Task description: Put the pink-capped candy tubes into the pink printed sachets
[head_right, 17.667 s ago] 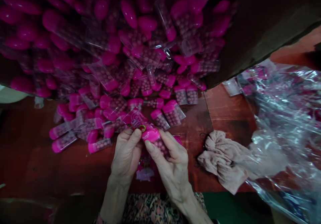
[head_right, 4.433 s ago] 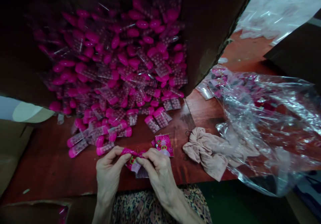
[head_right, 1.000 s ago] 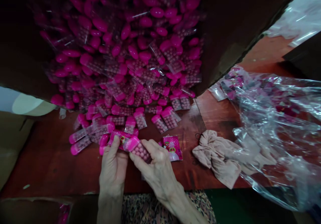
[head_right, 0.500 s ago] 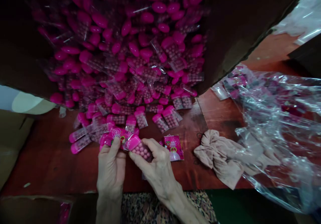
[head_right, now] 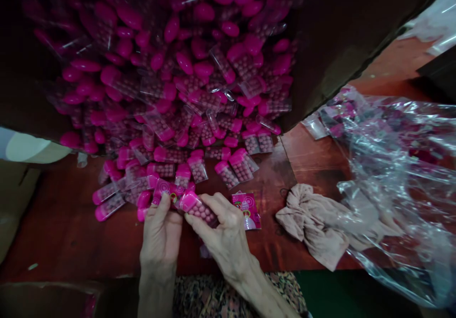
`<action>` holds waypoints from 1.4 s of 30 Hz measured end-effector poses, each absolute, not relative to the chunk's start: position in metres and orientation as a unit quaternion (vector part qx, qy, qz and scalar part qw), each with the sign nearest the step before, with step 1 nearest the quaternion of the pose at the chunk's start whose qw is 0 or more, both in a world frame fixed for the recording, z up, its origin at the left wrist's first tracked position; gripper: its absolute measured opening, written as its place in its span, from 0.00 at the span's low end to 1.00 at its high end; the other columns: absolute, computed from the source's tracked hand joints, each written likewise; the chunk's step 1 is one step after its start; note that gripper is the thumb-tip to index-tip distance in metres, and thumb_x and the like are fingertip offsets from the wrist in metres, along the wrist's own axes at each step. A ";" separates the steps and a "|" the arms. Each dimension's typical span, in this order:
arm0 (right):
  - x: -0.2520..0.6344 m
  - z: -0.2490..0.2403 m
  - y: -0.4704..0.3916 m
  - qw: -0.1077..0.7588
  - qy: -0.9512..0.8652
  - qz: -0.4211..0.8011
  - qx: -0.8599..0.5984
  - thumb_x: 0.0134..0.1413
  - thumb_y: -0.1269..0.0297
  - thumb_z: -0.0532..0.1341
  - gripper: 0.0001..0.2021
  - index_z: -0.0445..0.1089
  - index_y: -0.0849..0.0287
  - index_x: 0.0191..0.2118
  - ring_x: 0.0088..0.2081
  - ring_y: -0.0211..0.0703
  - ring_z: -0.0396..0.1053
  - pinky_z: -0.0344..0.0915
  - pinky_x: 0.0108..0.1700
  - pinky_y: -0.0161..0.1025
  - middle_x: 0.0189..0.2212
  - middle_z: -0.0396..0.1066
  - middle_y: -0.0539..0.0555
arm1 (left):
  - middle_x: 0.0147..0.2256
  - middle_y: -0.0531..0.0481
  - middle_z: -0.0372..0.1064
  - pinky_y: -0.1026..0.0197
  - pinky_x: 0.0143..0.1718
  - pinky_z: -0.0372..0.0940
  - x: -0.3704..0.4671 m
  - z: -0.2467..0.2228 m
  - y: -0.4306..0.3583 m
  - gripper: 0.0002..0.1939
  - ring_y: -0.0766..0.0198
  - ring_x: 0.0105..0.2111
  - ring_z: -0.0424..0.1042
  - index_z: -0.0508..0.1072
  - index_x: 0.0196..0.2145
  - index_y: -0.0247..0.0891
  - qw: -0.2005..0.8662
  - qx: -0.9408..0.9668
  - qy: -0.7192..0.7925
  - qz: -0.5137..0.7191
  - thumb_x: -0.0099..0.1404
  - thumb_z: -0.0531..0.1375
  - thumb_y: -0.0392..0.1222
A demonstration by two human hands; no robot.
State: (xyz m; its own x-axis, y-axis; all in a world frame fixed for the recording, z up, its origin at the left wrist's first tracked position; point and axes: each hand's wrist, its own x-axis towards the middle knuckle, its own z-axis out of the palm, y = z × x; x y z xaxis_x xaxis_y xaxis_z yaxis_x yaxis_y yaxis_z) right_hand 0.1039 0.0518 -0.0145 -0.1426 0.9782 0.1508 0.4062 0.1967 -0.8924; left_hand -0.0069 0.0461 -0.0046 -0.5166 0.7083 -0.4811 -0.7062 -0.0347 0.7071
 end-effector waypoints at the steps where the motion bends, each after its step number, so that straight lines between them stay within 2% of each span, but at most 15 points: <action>1: 0.104 -0.015 0.053 0.397 -0.664 0.360 -0.521 0.48 0.61 0.65 0.10 0.73 0.57 0.37 0.29 0.41 0.70 0.65 0.27 0.34 0.28 0.72 0.51 | 0.26 0.53 0.76 0.64 0.33 0.68 -0.007 -0.005 0.046 0.05 0.68 0.27 0.73 0.75 0.23 0.37 0.491 0.000 0.491 0.720 0.49 0.68 0.38; 7: 0.104 -0.016 0.057 0.401 -0.667 0.356 -0.517 0.47 0.62 0.66 0.09 0.74 0.58 0.36 0.28 0.41 0.70 0.65 0.26 0.34 0.27 0.72 0.51 | 0.26 0.52 0.76 0.64 0.34 0.68 -0.007 -0.008 0.049 0.04 0.67 0.27 0.73 0.76 0.25 0.37 0.496 0.018 0.488 0.718 0.50 0.67 0.38; 12: 0.105 -0.014 0.057 0.403 -0.666 0.348 -0.522 0.48 0.60 0.64 0.09 0.74 0.57 0.36 0.26 0.41 0.69 0.65 0.25 0.35 0.25 0.71 0.50 | 0.25 0.53 0.75 0.65 0.33 0.68 -0.005 -0.008 0.048 0.04 0.68 0.26 0.73 0.76 0.23 0.37 0.490 0.027 0.498 0.715 0.49 0.68 0.38; 18: 0.108 -0.010 0.058 0.395 -0.687 0.343 -0.503 0.50 0.60 0.63 0.06 0.73 0.56 0.32 0.25 0.39 0.68 0.63 0.24 0.34 0.23 0.69 0.49 | 0.26 0.52 0.75 0.67 0.32 0.68 -0.006 -0.007 0.046 0.06 0.69 0.27 0.72 0.76 0.24 0.36 0.498 0.005 0.496 0.712 0.48 0.68 0.39; 23: 0.108 -0.009 0.058 0.396 -0.693 0.345 -0.494 0.48 0.62 0.65 0.07 0.73 0.59 0.33 0.26 0.39 0.68 0.64 0.26 0.34 0.25 0.69 0.50 | 0.26 0.52 0.75 0.68 0.30 0.67 -0.007 -0.006 0.044 0.05 0.70 0.26 0.72 0.75 0.24 0.36 0.507 0.011 0.494 0.707 0.50 0.67 0.39; 27: 0.107 -0.009 0.056 0.405 -0.692 0.338 -0.493 0.48 0.62 0.65 0.08 0.74 0.59 0.35 0.26 0.39 0.68 0.65 0.26 0.34 0.26 0.70 0.50 | 0.24 0.54 0.75 0.69 0.31 0.67 -0.006 -0.004 0.044 0.06 0.70 0.25 0.73 0.74 0.23 0.37 0.509 0.018 0.486 0.710 0.47 0.69 0.37; 36: 0.105 -0.005 0.052 0.405 -0.679 0.328 -0.516 0.50 0.61 0.63 0.08 0.74 0.56 0.35 0.25 0.40 0.69 0.66 0.24 0.34 0.23 0.70 0.50 | 0.24 0.55 0.74 0.68 0.28 0.66 -0.002 -0.002 0.040 0.11 0.70 0.24 0.72 0.72 0.26 0.36 0.501 -0.014 0.508 0.701 0.44 0.69 0.33; 39: 0.105 -0.002 0.051 0.419 -0.668 0.325 -0.522 0.49 0.60 0.63 0.08 0.75 0.56 0.35 0.23 0.40 0.68 0.65 0.22 0.34 0.22 0.70 0.50 | 0.24 0.55 0.74 0.67 0.30 0.67 -0.001 -0.001 0.039 0.11 0.69 0.24 0.72 0.73 0.26 0.36 0.518 -0.009 0.495 0.698 0.43 0.70 0.33; 42: 0.105 -0.001 0.050 0.424 -0.656 0.341 -0.522 0.47 0.59 0.64 0.08 0.75 0.57 0.33 0.23 0.39 0.68 0.65 0.22 0.34 0.22 0.71 0.50 | 0.24 0.53 0.75 0.61 0.35 0.68 -0.002 -0.003 0.037 0.10 0.65 0.26 0.74 0.73 0.24 0.36 0.545 -0.007 0.483 0.685 0.43 0.70 0.35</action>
